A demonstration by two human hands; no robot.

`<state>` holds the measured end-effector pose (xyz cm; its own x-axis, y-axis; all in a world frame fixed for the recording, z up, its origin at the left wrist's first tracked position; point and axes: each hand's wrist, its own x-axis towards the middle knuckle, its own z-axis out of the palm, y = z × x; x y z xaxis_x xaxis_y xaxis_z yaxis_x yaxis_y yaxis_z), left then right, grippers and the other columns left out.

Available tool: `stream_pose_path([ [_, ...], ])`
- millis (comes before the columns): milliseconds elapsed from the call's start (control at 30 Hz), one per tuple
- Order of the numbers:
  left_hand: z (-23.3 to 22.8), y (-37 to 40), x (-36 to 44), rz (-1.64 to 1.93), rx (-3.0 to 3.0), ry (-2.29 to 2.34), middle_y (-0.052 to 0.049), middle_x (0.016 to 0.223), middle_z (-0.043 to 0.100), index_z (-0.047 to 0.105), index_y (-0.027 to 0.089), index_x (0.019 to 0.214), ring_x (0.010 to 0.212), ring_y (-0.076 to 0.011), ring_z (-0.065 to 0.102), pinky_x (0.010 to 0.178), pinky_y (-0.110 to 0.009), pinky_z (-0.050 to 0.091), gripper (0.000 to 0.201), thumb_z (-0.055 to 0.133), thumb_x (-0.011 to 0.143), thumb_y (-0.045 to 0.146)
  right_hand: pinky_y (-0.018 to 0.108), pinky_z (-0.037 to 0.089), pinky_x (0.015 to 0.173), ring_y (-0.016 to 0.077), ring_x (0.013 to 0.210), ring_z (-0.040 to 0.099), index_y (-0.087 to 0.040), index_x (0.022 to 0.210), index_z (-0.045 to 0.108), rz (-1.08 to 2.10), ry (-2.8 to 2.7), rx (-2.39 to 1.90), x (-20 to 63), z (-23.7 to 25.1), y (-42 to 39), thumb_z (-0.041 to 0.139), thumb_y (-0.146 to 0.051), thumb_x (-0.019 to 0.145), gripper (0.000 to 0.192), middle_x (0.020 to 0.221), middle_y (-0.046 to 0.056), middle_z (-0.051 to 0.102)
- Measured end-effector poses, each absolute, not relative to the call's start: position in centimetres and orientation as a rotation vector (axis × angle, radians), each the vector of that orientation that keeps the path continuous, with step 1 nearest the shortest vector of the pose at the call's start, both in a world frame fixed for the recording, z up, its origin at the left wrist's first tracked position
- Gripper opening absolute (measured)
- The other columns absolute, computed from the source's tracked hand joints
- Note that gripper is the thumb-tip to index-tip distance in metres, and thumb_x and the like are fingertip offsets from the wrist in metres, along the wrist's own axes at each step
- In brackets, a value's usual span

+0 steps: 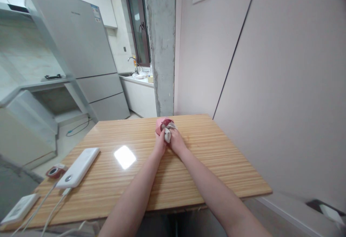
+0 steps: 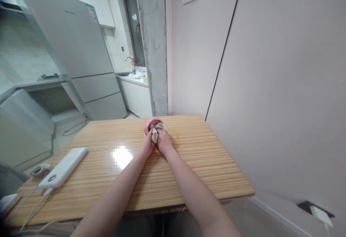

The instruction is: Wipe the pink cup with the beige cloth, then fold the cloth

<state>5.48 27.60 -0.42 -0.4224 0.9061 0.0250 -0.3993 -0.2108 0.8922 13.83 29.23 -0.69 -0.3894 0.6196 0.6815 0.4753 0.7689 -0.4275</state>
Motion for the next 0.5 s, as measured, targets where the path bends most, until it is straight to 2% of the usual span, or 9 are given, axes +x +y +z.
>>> stream_pose_path([
  [100, 0.1, 27.4, 4.5, 1.832, 0.773, 1.267, -0.012, 0.113, 0.065, 0.050, 0.017, 0.115, 0.101, -0.0203, 0.065, 0.083, -0.031, 0.053, 0.033, 0.052, 0.086, 0.034, 0.036, 0.044, 0.091, 0.0222, 0.101, 0.054, -0.014, 0.104, 0.064, 0.155, -2.128, -0.797, 13.6, -0.5, 29.2, 0.048, -0.013, 0.088, 0.023, 0.099, 0.012, 0.064],
  [200, 1.1, 26.6, 2.3, 1.776, 1.015, 1.595, -0.013, 0.103, 0.067, 0.053, 0.016, 0.104, 0.099, -0.0247, 0.064, 0.081, -0.034, 0.052, 0.037, 0.057, 0.082, 0.045, 0.037, 0.042, 0.092, 0.0230, 0.105, 0.052, -0.017, 0.107, 0.063, 0.087, -2.211, -0.780, 13.8, -0.5, 29.2, 0.052, -0.011, 0.085, 0.025, 0.105, 0.012, 0.063],
  [300, 1.7, 25.6, 0.8, 1.641, 1.281, 1.774, -0.012, 0.095, 0.068, 0.056, 0.017, 0.095, 0.097, -0.0272, 0.064, 0.082, -0.037, 0.050, 0.038, 0.060, 0.078, 0.050, 0.040, 0.041, 0.092, 0.0250, 0.107, 0.051, -0.018, 0.102, 0.065, -0.008, -2.288, -0.798, 14.2, -0.7, 29.2, 0.056, -0.014, 0.084, 0.021, 0.109, 0.012, 0.062],
  [400, 1.3, 25.6, 1.2, 1.622, 1.279, 1.721, -0.012, 0.095, 0.067, 0.054, 0.018, 0.097, 0.095, -0.0256, 0.065, 0.083, -0.037, 0.050, 0.040, 0.061, 0.077, 0.051, 0.039, 0.041, 0.089, 0.0247, 0.104, 0.051, -0.019, 0.100, 0.066, -0.014, -2.279, -0.848, 14.4, -0.7, 29.1, 0.055, -0.015, 0.085, 0.019, 0.104, 0.012, 0.064],
  [500, 0.2, 26.2, 3.1, 1.714, 1.030, 1.490, -0.011, 0.103, 0.066, 0.047, 0.018, 0.106, 0.093, -0.0207, 0.066, 0.082, -0.033, 0.051, 0.043, 0.061, 0.079, 0.048, 0.037, 0.042, 0.087, 0.0229, 0.097, 0.052, -0.018, 0.102, 0.065, 0.051, -2.207, -0.888, 14.2, -0.6, 28.8, 0.053, -0.014, 0.086, 0.021, 0.096, 0.010, 0.064],
])
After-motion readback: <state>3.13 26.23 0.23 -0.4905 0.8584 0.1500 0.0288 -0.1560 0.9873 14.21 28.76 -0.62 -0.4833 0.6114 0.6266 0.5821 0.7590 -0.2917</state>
